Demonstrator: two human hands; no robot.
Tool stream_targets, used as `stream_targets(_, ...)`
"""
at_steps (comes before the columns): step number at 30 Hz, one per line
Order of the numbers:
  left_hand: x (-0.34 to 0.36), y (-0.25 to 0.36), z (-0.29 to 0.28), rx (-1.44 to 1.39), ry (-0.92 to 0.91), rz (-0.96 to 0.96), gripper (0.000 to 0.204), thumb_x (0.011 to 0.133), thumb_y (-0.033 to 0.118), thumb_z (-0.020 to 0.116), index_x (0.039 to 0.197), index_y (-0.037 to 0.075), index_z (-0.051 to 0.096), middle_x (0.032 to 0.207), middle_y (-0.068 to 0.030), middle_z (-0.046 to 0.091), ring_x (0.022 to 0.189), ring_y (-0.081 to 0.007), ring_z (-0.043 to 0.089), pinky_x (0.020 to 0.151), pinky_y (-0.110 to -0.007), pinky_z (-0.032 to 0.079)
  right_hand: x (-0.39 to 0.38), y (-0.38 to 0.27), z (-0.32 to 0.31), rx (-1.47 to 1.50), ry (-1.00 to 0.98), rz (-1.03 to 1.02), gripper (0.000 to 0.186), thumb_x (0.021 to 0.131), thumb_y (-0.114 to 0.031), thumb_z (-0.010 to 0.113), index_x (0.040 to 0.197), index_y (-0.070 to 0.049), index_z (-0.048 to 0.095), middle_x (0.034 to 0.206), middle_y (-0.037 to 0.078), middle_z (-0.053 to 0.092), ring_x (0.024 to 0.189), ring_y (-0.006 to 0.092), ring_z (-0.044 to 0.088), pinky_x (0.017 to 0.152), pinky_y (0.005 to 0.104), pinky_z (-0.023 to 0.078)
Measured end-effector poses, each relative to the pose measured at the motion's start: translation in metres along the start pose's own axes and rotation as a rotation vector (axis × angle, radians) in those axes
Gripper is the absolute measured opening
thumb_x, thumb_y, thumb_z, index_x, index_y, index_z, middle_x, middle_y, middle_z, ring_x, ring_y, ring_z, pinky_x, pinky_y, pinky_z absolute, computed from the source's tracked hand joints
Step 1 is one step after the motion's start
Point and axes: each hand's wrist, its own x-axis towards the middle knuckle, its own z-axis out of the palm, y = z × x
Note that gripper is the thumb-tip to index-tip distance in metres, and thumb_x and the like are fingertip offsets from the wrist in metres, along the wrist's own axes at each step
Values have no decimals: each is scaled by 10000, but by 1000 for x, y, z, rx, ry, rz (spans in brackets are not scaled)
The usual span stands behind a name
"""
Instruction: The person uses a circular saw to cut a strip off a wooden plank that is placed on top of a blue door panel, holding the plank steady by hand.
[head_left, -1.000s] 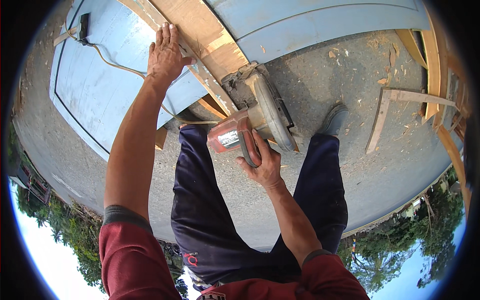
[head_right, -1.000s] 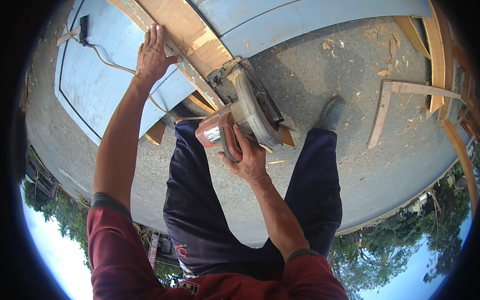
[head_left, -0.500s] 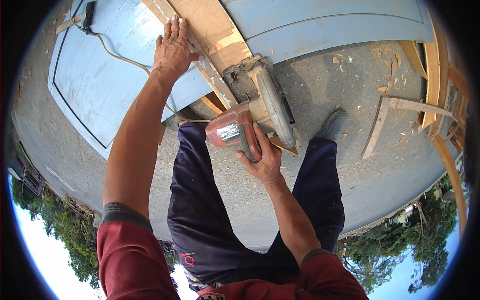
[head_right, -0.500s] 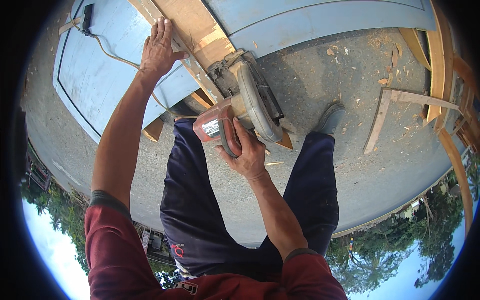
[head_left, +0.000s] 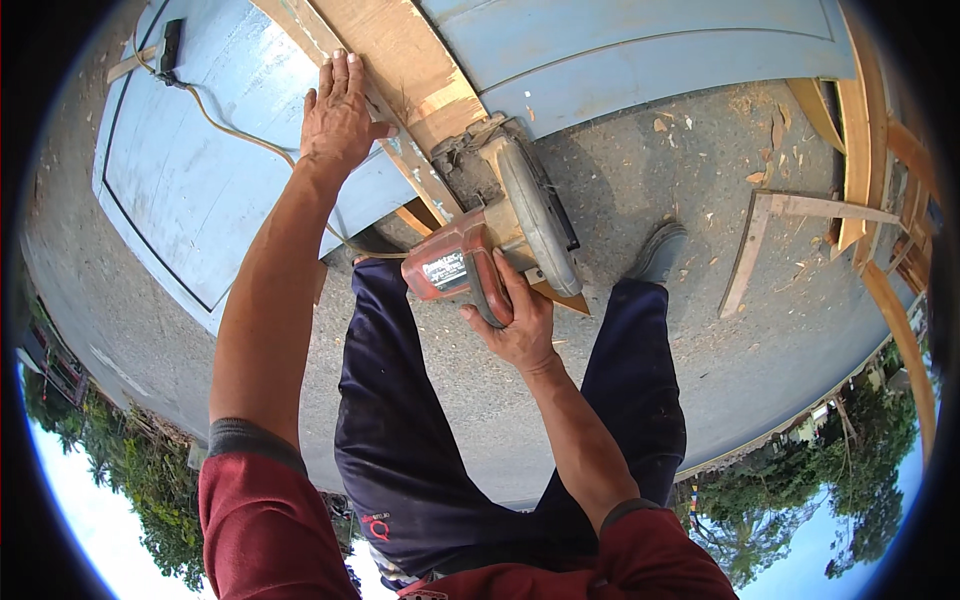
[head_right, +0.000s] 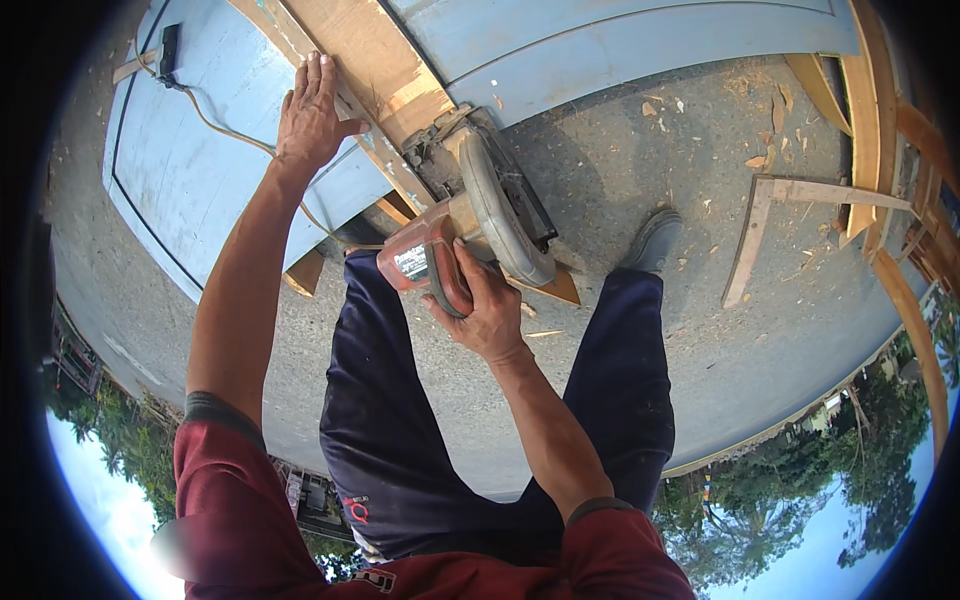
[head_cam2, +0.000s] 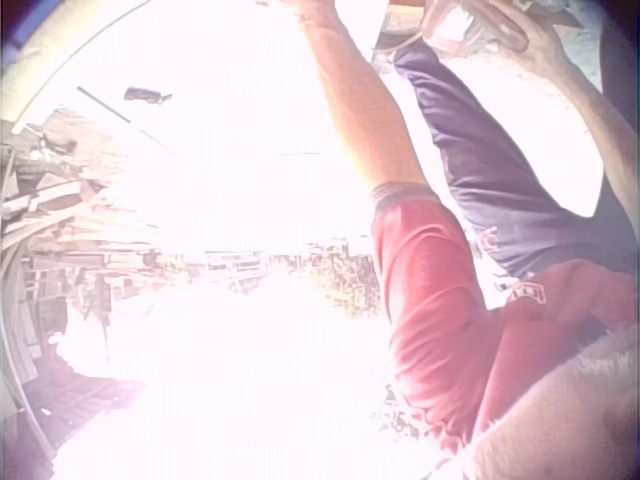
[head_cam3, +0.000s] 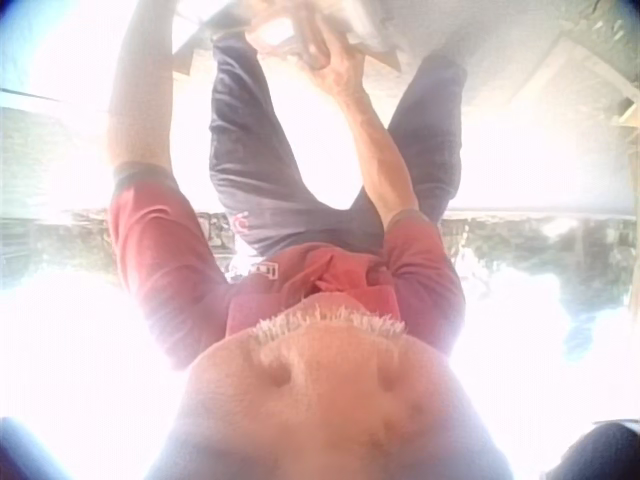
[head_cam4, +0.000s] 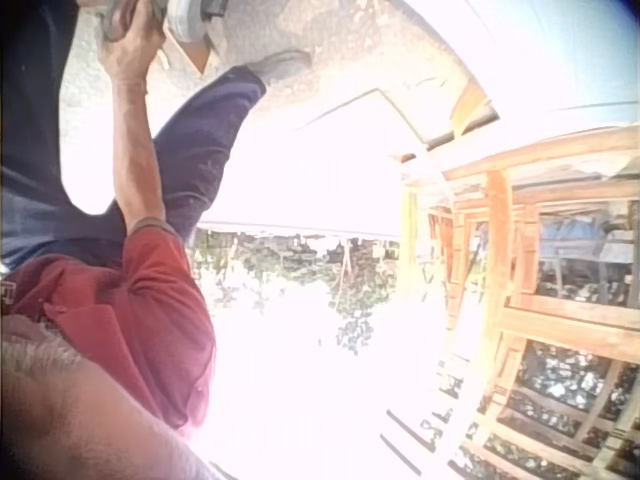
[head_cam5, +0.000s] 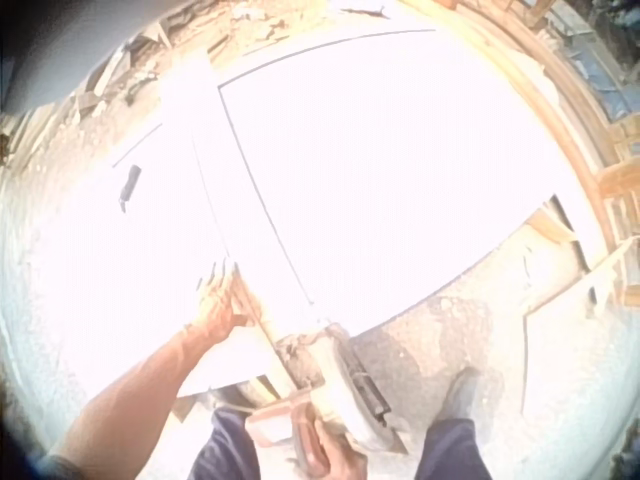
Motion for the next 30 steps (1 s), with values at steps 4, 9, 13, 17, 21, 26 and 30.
stream_targets(4, 1, 4, -2, 0, -54, -44, 1143, 753, 416, 842, 1603, 57, 167, 1677, -145, 170, 1556, -298, 145, 1233, -515, 250, -2, 1, 0, 15, -4, 22, 783, 795, -380, 835, 1397, 11, 521, 1132, 196, 705, 1006, 353, 719, 881, 415, 592)
stream_targets(9, 1, 4, -6, 16, -66, -60, 1161, 738, 418, 851, 1603, 59, 165, 1678, -146, 164, 1557, -301, 142, 1232, -518, 251, 1, -1, 1, 33, -18, 46, 778, 790, -377, 839, 1389, 15, 531, 1139, 202, 701, 1012, 356, 717, 897, 422, 585)
stream_targets(13, 0, 3, -3, 9, -27, -21, 1157, 725, 404, 865, 1584, 16, 194, 1651, -215, 206, 1540, -356, 182, 1209, -530, 278, 3, 1, 2, 29, 1, 17, 780, 786, -377, 844, 1382, 22, 539, 1152, 206, 697, 1015, 360, 716, 907, 429, 580)
stream_targets(17, 2, 2, -2, 28, -69, -63, 1145, 750, 457, 831, 1604, 67, 175, 1682, -129, 162, 1559, -283, 139, 1237, -509, 239, 7, -2, 3, 19, 12, -20, 778, 784, -365, 849, 1381, 25, 538, 1164, 212, 693, 1021, 362, 716, 904, 426, 585)
stream_targets(21, 2, 3, -2, 48, -92, -70, 1148, 757, 489, 816, 1607, 73, 166, 1683, -123, 161, 1563, -275, 119, 1247, -496, 221, 10, -3, 4, 49, 12, -9, 772, 784, -342, 850, 1383, 28, 534, 1165, 219, 692, 1031, 360, 717, 910, 421, 589)
stream_targets(26, 0, 1, 0, 14, -23, -25, 1162, 723, 458, 847, 1592, 43, 196, 1660, -182, 200, 1548, -326, 163, 1230, -506, 263, 12, -6, 5, 72, -23, 38, 776, 796, -329, 844, 1398, 37, 518, 1208, 242, 679, 1114, 369, 690, 948, 422, 573)
stream_targets(30, -1, -1, 2, 16, -23, -26, 1161, 725, 459, 845, 1593, 46, 195, 1660, -178, 201, 1548, -323, 163, 1230, -506, 262, 15, -6, 8, 64, -22, 43, 781, 791, -335, 845, 1393, 40, 519, 1171, 234, 692, 1061, 360, 711, 920, 414, 587)
